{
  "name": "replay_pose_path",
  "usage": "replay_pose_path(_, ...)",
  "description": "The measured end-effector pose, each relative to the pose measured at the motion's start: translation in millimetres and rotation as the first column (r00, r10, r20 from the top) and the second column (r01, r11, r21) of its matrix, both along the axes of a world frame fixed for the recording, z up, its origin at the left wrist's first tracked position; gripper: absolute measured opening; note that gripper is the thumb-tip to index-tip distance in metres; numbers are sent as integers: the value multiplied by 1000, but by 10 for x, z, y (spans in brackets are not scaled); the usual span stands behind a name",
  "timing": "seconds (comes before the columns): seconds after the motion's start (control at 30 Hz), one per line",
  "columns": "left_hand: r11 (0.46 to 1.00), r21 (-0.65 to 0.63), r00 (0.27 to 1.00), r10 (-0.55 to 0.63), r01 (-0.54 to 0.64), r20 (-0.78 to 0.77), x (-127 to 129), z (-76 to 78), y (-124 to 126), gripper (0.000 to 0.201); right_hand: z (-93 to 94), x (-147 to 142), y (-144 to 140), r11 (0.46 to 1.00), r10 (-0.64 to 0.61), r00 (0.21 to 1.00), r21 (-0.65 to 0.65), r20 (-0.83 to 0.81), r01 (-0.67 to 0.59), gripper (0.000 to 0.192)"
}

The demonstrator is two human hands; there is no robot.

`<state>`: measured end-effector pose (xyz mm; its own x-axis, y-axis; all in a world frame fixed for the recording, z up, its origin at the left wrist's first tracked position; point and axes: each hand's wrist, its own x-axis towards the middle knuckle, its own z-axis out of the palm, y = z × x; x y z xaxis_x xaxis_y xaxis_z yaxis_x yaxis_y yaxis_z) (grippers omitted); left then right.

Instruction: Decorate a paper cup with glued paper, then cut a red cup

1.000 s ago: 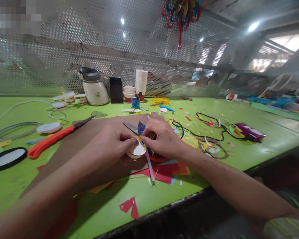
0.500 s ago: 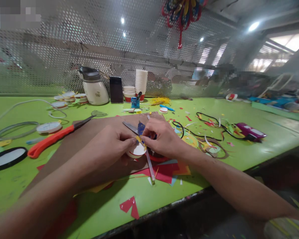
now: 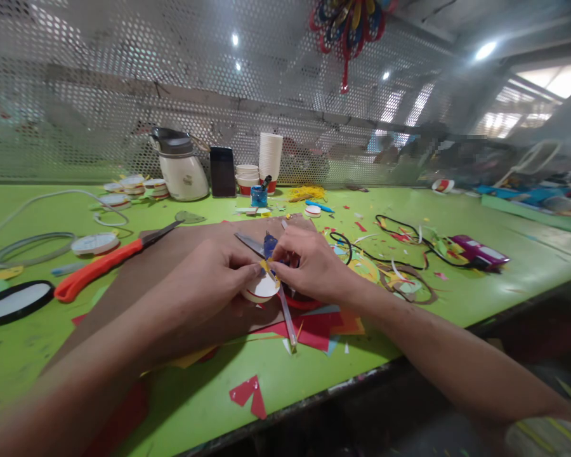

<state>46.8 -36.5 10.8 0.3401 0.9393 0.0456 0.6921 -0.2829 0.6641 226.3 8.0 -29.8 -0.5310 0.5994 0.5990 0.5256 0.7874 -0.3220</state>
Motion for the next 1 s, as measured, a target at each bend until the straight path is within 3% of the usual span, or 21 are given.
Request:
replay_pose_path(0.23, 998, 5, 998, -66, 66, -1, -9, -14, 22, 27, 23, -1, -26, 999, 8, 1000, -45, 4, -8, 11)
replay_pose_path(0.37, 998, 43, 999, -40, 40, 3, -14, -36, 23, 25, 39, -13, -43, 996, -29, 999, -84, 33, 32, 12)
replay_pose_path(0.63, 992, 85, 994, -91, 97, -67, -101, -228, 165, 30, 115, -37, -60, 972, -76, 986, -208, 147, 106, 7)
replay_pose_path(0.73, 979, 125, 981, -146, 162, -128, -115, -259, 167, 28, 110, -6, -41, 977, -72, 982, -186, 173, 104, 6)
replay_pose_path(1.0, 966, 192, 981, -153, 174, -119, -113, -297, 169, 27, 128, 21, -26, 978, -60, 969, -182, 239, 105, 6)
